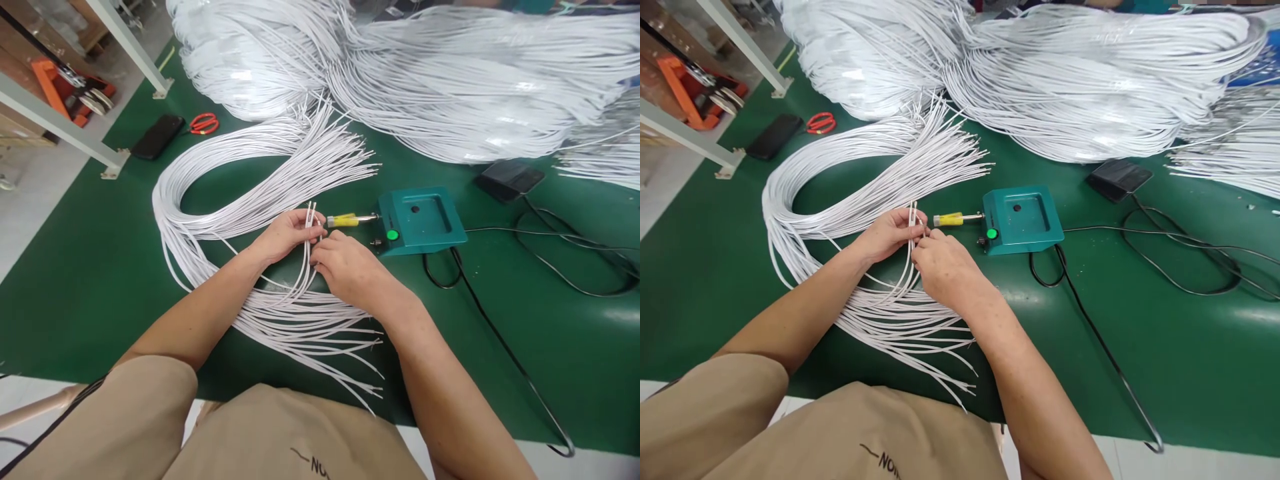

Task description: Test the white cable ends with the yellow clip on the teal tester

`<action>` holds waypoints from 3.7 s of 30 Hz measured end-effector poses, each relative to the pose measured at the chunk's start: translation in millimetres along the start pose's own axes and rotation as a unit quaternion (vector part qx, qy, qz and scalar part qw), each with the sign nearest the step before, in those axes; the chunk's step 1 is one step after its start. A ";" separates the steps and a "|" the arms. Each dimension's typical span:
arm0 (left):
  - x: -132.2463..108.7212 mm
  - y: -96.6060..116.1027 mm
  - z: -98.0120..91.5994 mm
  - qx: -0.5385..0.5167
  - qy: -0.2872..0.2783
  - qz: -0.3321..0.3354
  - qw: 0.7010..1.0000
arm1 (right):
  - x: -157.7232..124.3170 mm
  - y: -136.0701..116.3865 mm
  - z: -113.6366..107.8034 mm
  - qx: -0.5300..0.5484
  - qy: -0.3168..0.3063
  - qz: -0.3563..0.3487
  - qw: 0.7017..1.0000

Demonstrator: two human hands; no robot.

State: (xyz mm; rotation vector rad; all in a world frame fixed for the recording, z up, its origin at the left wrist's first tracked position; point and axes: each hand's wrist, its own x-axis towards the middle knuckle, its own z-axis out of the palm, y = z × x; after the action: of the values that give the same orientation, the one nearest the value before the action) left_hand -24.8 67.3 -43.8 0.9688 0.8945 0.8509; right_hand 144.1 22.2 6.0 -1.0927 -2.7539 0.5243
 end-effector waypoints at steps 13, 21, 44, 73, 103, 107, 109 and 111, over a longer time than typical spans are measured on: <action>-0.7 -7.2 6.2 0.053 -0.011 0.035 0.998 | 7.4 25.5 -9.6 0.286 0.224 0.285 0.887; -4.3 -7.2 19.2 0.028 0.015 0.085 0.996 | 10.4 24.9 -3.9 0.473 0.259 0.274 0.796; -9.2 -9.6 26.7 0.068 -0.012 0.125 0.990 | 8.6 31.9 -4.0 0.707 0.139 0.212 0.661; -5.8 -0.1 19.0 -0.074 0.001 -0.002 0.997 | 2.6 36.4 -3.2 -0.095 0.229 0.103 0.963; 2.4 -8.8 11.8 0.142 0.083 0.024 0.986 | -10.6 71.3 -5.0 -0.192 0.257 0.265 0.909; -0.4 -4.8 9.9 0.127 0.084 0.030 0.988 | -10.8 67.0 -10.6 -0.147 0.263 0.244 0.922; -1.1 -3.7 9.2 0.110 0.079 0.051 0.989 | -9.4 54.8 -18.0 -0.095 0.277 0.205 0.934; -1.0 -3.3 8.6 0.083 0.065 0.067 0.992 | -6.8 37.3 -22.7 -0.027 0.254 0.133 0.958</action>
State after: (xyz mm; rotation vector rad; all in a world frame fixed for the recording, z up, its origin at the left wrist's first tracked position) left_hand -16.7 62.6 -44.1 1.1376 1.0326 0.9732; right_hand 178.5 49.0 13.5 -1.3910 -2.2014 0.1592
